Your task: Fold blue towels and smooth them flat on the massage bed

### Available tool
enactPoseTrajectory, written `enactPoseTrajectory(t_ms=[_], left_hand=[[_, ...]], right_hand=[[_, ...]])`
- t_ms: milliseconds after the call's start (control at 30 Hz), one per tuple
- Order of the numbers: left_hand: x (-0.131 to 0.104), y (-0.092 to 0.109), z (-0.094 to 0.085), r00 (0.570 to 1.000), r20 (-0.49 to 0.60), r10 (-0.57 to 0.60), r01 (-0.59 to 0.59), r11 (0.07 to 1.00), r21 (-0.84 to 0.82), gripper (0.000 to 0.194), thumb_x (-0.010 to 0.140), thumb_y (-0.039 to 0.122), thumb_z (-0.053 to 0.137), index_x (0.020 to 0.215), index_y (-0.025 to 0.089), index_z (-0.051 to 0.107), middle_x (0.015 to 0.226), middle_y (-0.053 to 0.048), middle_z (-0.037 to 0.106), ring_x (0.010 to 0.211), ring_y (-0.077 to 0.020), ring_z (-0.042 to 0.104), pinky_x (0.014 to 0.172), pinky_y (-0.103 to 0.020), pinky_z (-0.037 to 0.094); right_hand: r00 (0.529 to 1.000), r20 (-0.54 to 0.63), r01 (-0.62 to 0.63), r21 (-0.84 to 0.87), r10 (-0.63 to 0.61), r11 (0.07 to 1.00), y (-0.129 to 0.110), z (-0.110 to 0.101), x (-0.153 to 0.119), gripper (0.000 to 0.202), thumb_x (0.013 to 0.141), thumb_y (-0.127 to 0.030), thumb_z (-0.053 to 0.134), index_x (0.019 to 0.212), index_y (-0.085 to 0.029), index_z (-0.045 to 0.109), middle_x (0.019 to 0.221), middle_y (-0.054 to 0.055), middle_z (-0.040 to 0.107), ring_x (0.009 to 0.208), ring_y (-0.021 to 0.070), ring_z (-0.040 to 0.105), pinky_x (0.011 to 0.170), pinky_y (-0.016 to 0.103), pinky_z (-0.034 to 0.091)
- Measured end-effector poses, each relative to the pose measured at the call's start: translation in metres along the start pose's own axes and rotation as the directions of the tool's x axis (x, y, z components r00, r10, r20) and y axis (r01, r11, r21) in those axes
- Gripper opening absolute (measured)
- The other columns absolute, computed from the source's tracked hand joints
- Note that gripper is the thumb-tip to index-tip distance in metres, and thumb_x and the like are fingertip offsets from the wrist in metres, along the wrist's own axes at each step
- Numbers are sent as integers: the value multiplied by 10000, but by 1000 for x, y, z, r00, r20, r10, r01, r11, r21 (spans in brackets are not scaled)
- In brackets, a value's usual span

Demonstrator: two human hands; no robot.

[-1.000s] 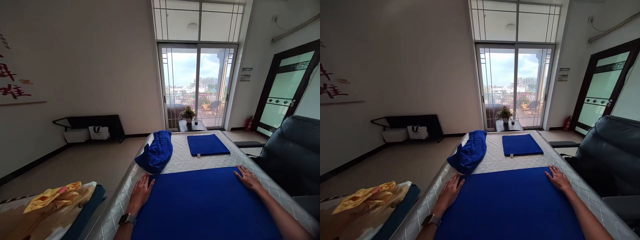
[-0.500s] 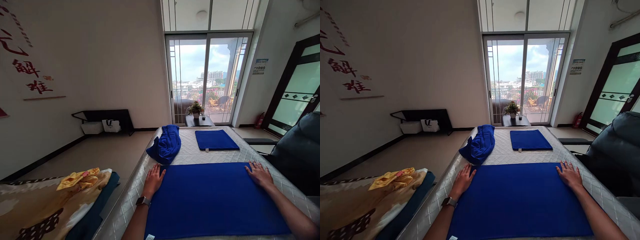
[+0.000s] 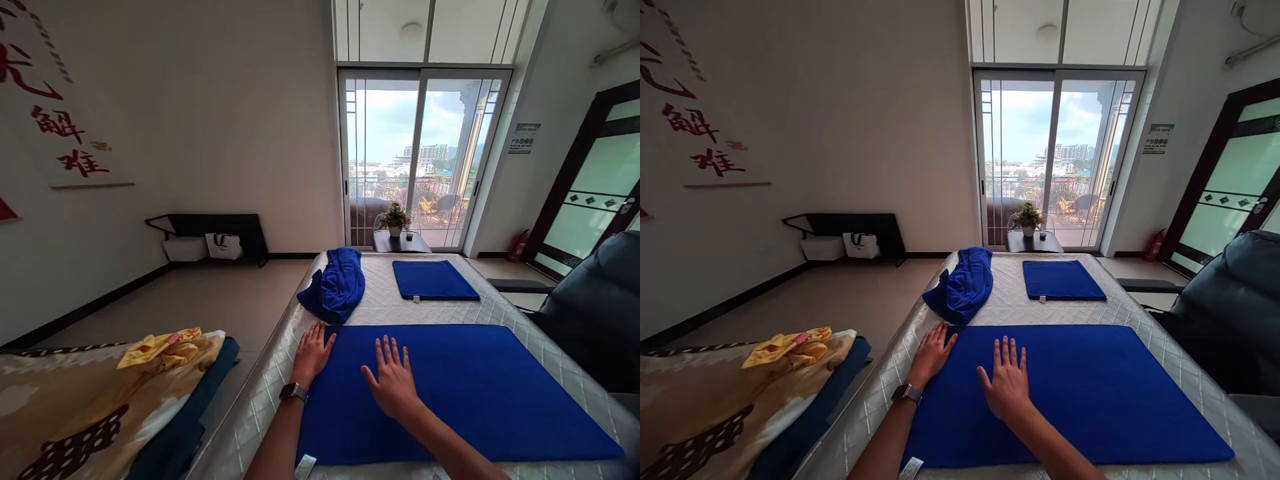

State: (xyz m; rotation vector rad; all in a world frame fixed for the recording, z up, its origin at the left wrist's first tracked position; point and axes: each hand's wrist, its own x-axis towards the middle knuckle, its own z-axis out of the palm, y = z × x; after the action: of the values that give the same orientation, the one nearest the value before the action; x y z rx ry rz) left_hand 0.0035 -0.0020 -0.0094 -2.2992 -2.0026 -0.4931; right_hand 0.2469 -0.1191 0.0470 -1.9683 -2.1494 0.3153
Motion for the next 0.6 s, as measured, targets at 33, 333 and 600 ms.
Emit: enactPoseTrajectory(t_ms=[33, 333, 600], left_hand=[[0, 0, 1, 1000, -4, 4, -4, 1000, 2, 732, 1041, 601, 269, 1541, 89, 420, 1599, -173, 422, 1511, -298, 333, 1239, -488, 242], [2, -3, 5, 1000, 1, 23, -23, 999, 23, 741, 1042, 595, 254, 1540, 70, 415, 1600, -192, 409, 1510, -303, 335, 1231, -511, 261], [2, -2, 5, 1000, 6, 10, -11, 1000, 24, 721, 1038, 593, 263, 1535, 98, 429, 1605, -178, 408, 1515, -299, 324, 1230, -495, 247]], right_hand=[[999, 28, 40, 44, -41, 998, -21, 6, -4, 863, 979, -708, 104, 1626, -140, 169, 1698, 113, 90, 1569, 291, 4, 1247, 568, -20], [984, 29, 166, 195, -175, 967, -79, 39, -5, 881, 972, -733, 166, 1622, -138, 182, 1690, 89, 29, 1565, 286, -53, 1245, 578, -86], [989, 63, 122, 201, -137, 972, -68, 48, -2, 880, 962, -740, 216, 1628, -167, 162, 1690, 72, -12, 1563, 285, -50, 1253, 556, -66]])
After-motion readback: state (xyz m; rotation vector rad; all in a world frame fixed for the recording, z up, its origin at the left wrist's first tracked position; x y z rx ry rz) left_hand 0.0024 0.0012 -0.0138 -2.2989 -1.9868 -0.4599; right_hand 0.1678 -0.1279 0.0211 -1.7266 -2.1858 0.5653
